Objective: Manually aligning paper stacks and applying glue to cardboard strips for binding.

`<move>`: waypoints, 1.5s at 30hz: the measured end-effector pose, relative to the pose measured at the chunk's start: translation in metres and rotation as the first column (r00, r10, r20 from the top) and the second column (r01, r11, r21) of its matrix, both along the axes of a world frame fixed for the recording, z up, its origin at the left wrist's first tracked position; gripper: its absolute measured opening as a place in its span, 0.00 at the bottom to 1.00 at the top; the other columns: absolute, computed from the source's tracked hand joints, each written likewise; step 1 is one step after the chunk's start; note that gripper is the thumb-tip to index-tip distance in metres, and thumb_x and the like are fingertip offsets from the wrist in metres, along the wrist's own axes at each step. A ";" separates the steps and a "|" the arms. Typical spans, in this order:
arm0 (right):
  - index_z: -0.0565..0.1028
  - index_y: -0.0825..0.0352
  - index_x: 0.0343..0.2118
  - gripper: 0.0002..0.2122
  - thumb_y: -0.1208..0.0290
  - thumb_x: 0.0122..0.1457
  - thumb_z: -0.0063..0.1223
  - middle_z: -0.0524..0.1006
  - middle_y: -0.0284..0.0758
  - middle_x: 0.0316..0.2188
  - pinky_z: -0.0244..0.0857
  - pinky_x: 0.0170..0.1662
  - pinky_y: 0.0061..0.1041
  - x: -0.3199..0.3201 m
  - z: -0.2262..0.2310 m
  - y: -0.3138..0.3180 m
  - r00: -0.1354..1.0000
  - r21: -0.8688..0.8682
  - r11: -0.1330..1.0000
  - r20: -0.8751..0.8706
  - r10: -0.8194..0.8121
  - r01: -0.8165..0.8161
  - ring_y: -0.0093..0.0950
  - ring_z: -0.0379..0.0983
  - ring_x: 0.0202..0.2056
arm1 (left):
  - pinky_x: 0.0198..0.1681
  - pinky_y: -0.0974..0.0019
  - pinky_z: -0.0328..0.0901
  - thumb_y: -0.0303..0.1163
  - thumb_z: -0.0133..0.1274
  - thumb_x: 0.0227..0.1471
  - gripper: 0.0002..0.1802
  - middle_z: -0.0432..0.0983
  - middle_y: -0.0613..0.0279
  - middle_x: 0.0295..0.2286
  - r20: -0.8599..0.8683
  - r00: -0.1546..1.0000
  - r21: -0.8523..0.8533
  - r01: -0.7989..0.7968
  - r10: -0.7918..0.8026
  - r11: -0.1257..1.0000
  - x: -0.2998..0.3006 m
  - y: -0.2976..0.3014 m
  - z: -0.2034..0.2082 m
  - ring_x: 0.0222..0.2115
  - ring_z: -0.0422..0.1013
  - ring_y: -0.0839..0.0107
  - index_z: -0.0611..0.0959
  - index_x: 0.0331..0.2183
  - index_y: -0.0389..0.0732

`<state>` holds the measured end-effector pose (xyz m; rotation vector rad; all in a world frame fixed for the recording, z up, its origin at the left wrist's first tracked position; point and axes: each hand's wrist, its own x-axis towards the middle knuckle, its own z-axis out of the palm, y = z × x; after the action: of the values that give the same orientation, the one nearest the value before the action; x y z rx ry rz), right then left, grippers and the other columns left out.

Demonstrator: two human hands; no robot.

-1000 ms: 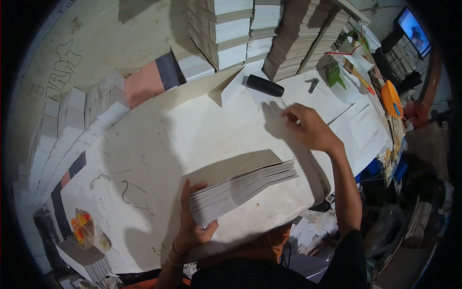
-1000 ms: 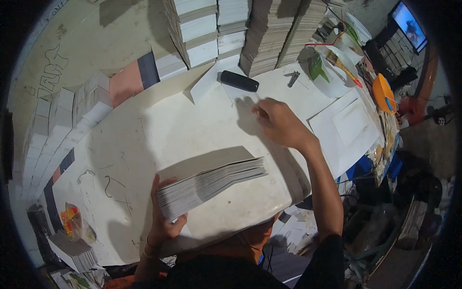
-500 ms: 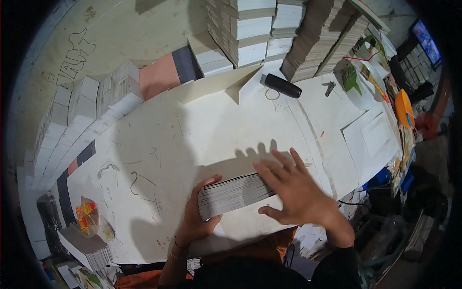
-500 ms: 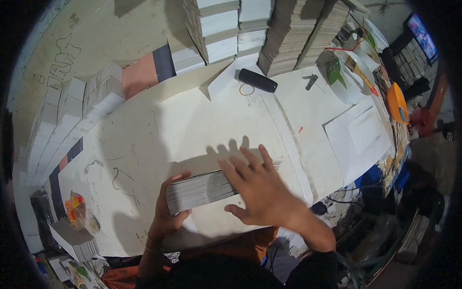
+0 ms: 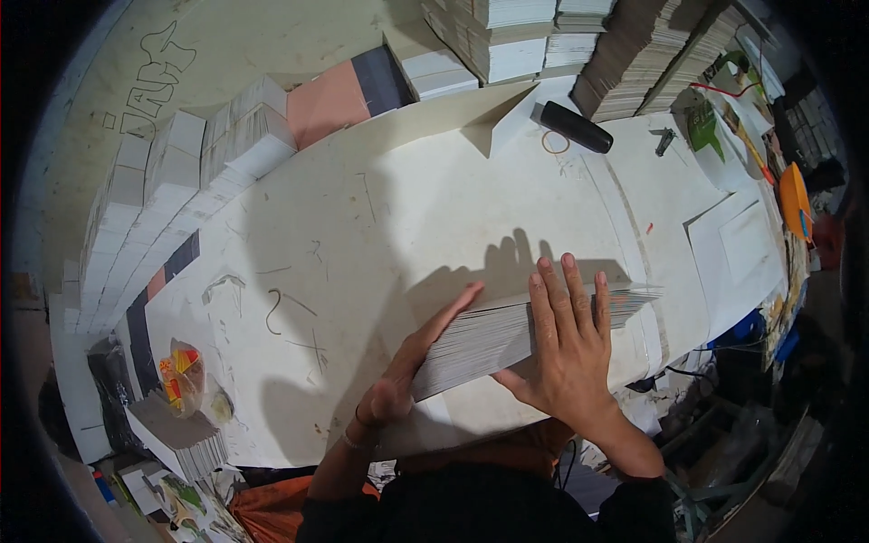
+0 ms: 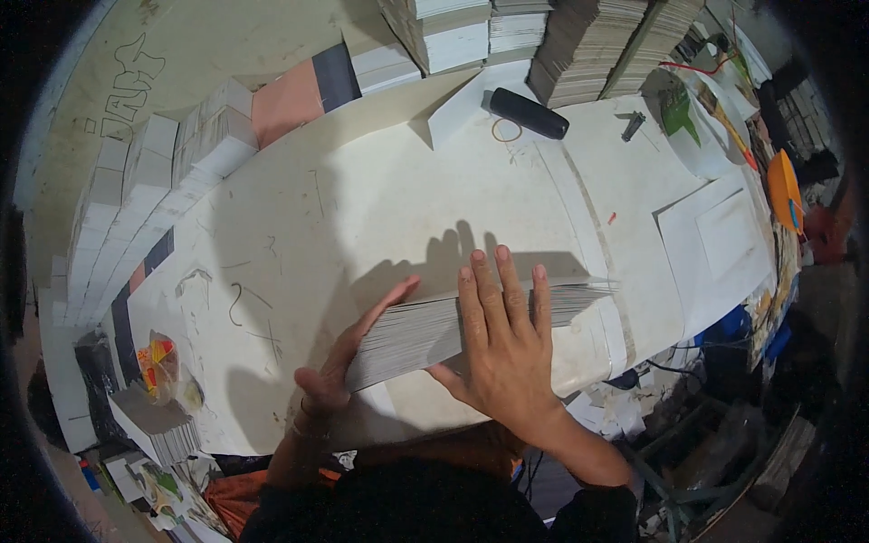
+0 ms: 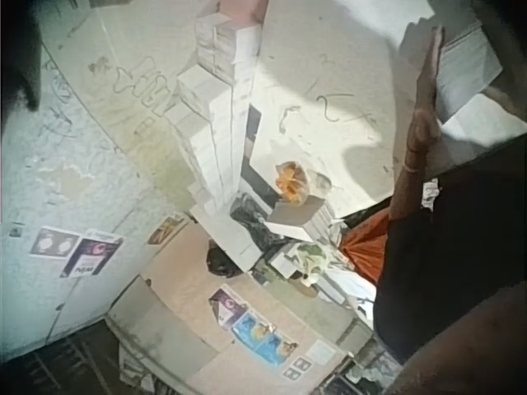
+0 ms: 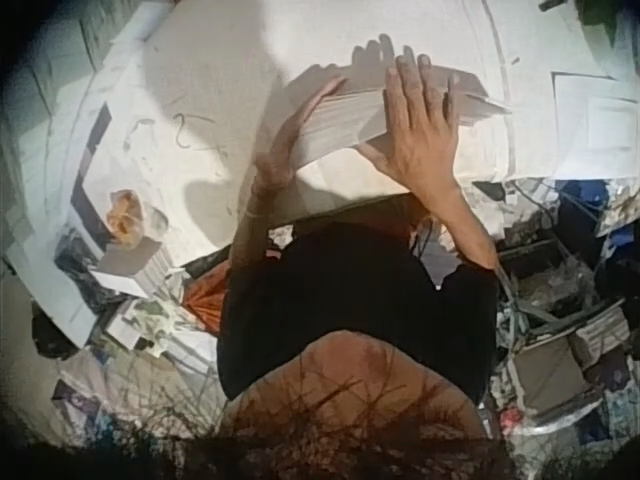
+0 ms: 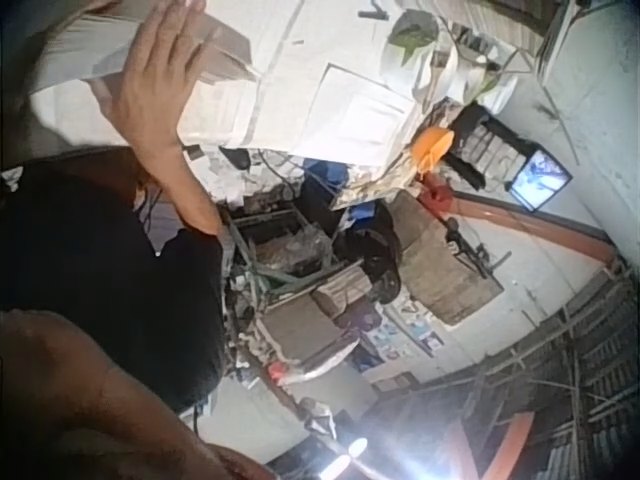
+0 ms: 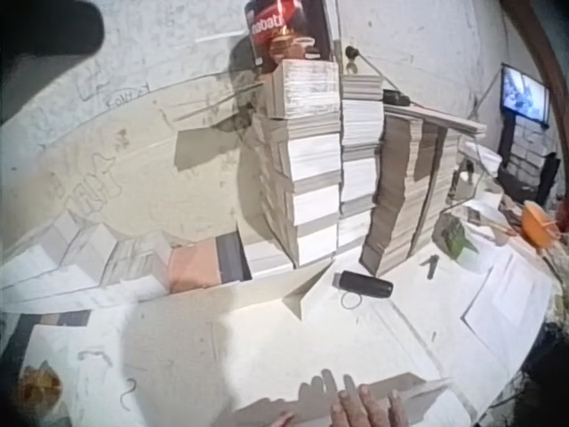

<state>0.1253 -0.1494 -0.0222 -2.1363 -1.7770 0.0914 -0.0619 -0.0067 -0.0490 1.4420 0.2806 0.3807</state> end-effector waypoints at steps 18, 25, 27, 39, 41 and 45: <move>0.58 0.78 0.67 0.53 0.50 0.42 0.73 0.55 0.55 0.70 0.37 0.72 0.59 0.005 -0.004 -0.004 0.999 0.030 0.999 -0.039 0.015 -0.014 0.52 0.46 0.73 | 0.72 0.54 0.40 0.95 0.11 0.32 0.88 0.46 0.34 0.68 -0.071 0.929 -0.195 0.345 -0.364 0.918 0.040 0.025 -0.002 0.70 0.48 0.52 0.49 0.67 0.21; 0.63 0.79 0.64 0.50 0.52 0.42 0.72 0.67 0.54 0.62 0.42 0.70 0.59 -0.006 -0.003 -0.002 0.999 0.075 0.997 -0.040 0.033 -0.029 0.52 0.56 0.68 | 0.72 0.54 0.37 0.95 0.12 0.32 0.87 0.42 0.34 0.69 -0.114 0.925 -0.216 0.332 -0.362 0.918 0.026 0.020 0.019 0.71 0.45 0.51 0.47 0.68 0.22; 0.64 0.79 0.64 0.48 0.52 0.43 0.70 0.68 0.54 0.61 0.45 0.70 0.58 -0.016 0.002 -0.001 0.998 0.046 0.998 -0.050 0.033 -0.031 0.51 0.58 0.68 | 0.73 0.54 0.35 0.95 0.12 0.33 0.86 0.41 0.35 0.70 -0.152 0.934 -0.204 0.290 -0.323 0.935 0.009 0.016 0.024 0.71 0.44 0.51 0.47 0.68 0.23; 0.62 0.76 0.66 0.50 0.53 0.41 0.70 0.63 0.53 0.67 0.41 0.71 0.57 -0.019 0.008 -0.004 0.996 -0.031 0.999 -0.080 0.032 -0.035 0.50 0.53 0.71 | 0.73 0.50 0.27 0.93 0.10 0.36 0.82 0.37 0.37 0.71 -0.218 0.976 -0.071 -0.040 0.024 0.997 -0.033 -0.022 0.022 0.72 0.35 0.49 0.47 0.70 0.29; 0.62 0.76 0.66 0.50 0.53 0.40 0.70 0.63 0.52 0.67 0.41 0.71 0.57 -0.018 0.008 -0.002 0.996 -0.032 0.999 -0.086 0.031 -0.034 0.50 0.53 0.71 | 0.73 0.50 0.29 0.93 0.10 0.36 0.82 0.38 0.37 0.71 -0.150 0.987 -0.103 0.043 -0.059 0.994 -0.026 -0.012 0.016 0.72 0.36 0.50 0.47 0.70 0.29; 0.62 0.76 0.66 0.51 0.53 0.40 0.71 0.60 0.53 0.68 0.41 0.71 0.58 -0.018 0.009 -0.003 0.993 -0.045 0.998 -0.113 0.027 -0.032 0.49 0.50 0.72 | 0.73 0.51 0.31 0.93 0.10 0.36 0.83 0.38 0.37 0.71 -0.132 0.981 -0.126 0.125 -0.142 0.984 -0.004 0.000 0.012 0.72 0.37 0.51 0.47 0.69 0.26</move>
<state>0.1072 -0.1519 -0.0137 -2.0937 -1.7581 0.2578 -0.0660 -0.0068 -0.0372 1.3653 0.3122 0.1508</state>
